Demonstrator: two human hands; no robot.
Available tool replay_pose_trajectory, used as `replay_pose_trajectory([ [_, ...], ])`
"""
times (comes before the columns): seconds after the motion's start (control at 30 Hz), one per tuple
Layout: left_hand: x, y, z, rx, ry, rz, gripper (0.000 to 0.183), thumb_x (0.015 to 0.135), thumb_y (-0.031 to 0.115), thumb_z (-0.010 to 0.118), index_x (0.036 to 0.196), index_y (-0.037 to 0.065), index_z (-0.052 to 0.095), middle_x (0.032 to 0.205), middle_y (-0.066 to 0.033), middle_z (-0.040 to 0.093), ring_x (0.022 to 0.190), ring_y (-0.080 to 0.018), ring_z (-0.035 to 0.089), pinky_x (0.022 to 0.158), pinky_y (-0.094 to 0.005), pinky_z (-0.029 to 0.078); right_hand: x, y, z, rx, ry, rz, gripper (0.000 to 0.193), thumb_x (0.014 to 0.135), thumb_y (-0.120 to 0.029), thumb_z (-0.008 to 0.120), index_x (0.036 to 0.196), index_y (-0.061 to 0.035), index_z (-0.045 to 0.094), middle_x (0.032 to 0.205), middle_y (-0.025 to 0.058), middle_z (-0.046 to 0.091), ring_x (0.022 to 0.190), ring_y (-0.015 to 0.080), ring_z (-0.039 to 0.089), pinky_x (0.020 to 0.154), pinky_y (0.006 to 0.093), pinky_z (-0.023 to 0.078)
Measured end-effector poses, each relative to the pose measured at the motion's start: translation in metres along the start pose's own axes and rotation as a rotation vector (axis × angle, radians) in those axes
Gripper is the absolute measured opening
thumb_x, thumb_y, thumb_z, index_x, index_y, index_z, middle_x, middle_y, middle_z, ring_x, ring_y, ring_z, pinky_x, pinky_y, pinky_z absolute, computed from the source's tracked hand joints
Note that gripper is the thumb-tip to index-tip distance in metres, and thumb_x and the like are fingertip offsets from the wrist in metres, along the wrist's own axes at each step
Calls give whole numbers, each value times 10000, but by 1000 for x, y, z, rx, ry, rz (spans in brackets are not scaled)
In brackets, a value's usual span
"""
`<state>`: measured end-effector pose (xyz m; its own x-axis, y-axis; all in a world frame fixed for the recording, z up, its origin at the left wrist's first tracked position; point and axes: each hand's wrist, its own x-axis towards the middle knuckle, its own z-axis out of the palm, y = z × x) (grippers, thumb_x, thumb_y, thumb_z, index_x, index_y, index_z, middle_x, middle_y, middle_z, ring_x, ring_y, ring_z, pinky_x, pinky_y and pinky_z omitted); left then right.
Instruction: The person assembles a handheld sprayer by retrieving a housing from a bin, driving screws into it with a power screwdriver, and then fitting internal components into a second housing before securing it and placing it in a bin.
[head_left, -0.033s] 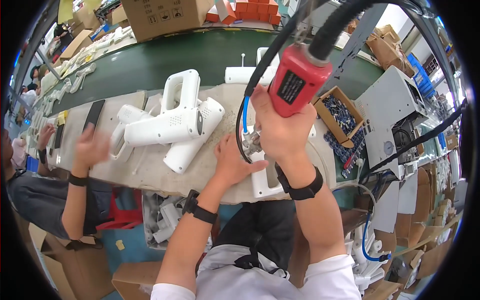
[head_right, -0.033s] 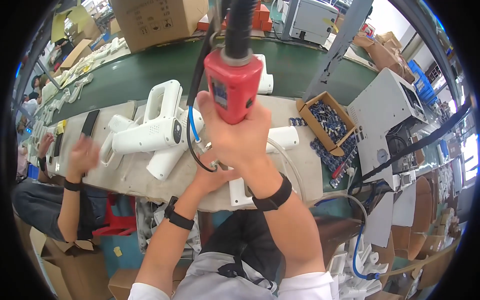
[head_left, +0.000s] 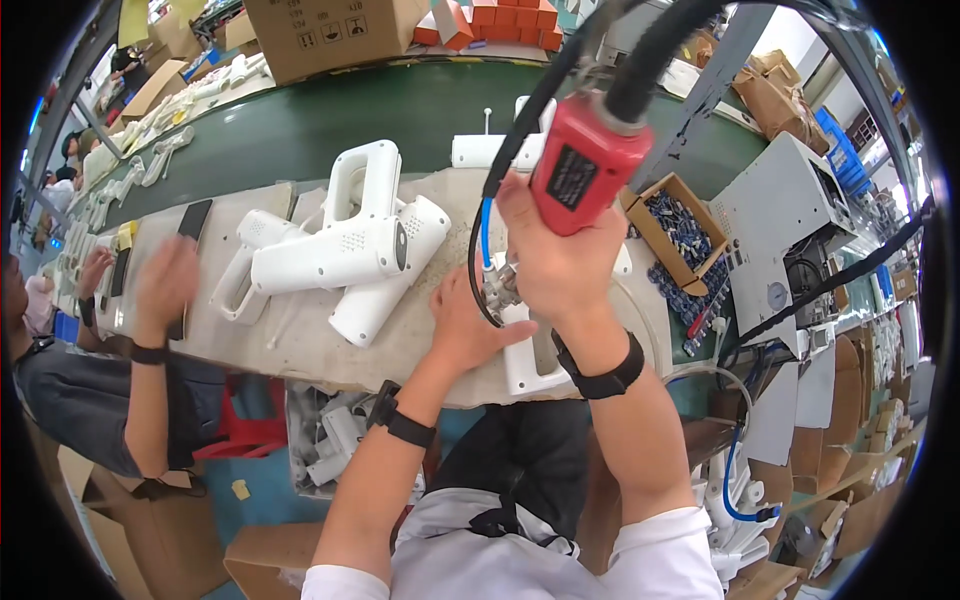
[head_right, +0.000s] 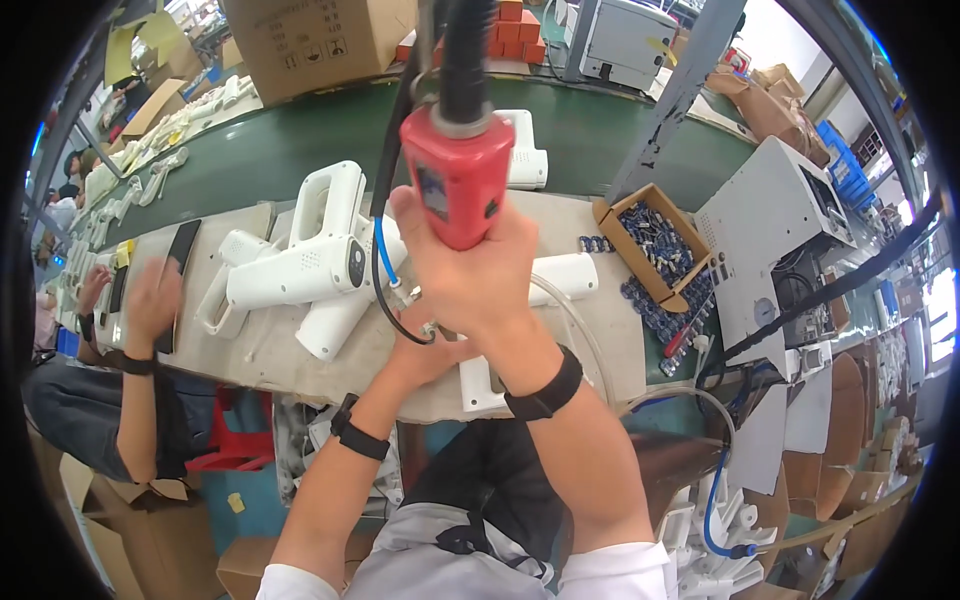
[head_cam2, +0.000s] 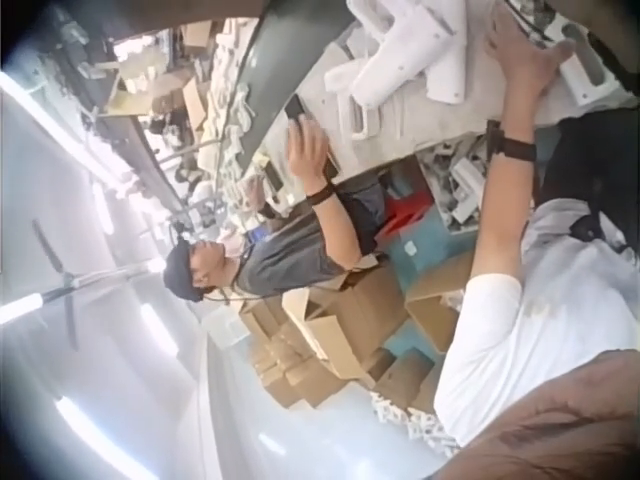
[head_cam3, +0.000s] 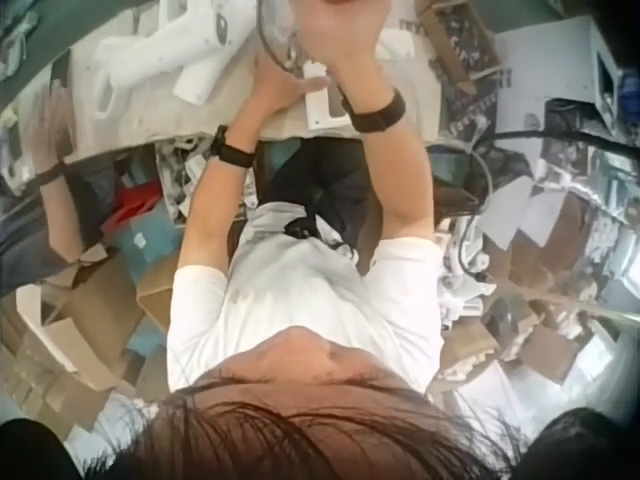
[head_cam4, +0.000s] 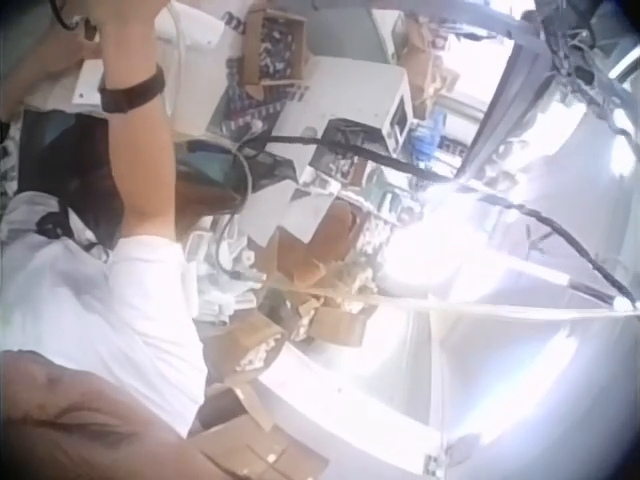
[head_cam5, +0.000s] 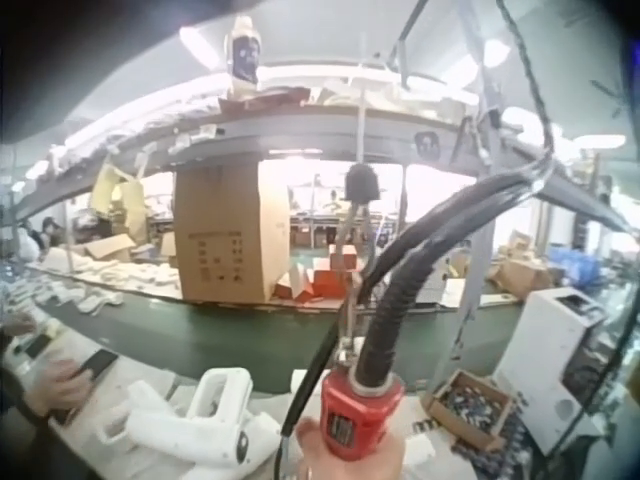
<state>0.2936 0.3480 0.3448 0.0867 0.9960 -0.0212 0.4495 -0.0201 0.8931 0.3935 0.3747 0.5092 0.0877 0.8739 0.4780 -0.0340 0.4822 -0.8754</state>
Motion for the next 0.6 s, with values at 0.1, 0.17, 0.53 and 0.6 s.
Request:
replay_pose_trajectory([
  [0.1,-26,40,10,113,188,139,1007,620,248,849,1416,16,278,1308,-199,464,1233,-382,453,960,-440,443,2,5,-4,16,4,-49,176,828,-129,743,883,-8,628,666,3,612,532,80,551,465,227,407],
  [0.17,-30,33,21,122,199,102,999,639,235,828,1424,5,255,1322,-209,445,1241,-386,444,980,-439,429,3,-10,-8,27,42,-35,169,840,-129,731,893,-8,625,659,5,606,523,83,549,460,228,405],
  [0.53,21,15,5,106,249,36,966,695,299,732,1462,5,224,1414,-269,274,1265,-408,400,1042,-412,383,-1,-57,-67,-49,110,-239,127,890,-93,670,932,4,600,583,28,551,449,89,508,403,210,348],
  [0.6,23,9,7,122,260,66,969,690,320,723,1465,14,229,1416,-266,272,1264,-401,404,1038,-411,388,-3,-51,-66,3,120,-137,121,895,-95,667,923,0,597,602,29,556,454,94,505,408,216,355],
])
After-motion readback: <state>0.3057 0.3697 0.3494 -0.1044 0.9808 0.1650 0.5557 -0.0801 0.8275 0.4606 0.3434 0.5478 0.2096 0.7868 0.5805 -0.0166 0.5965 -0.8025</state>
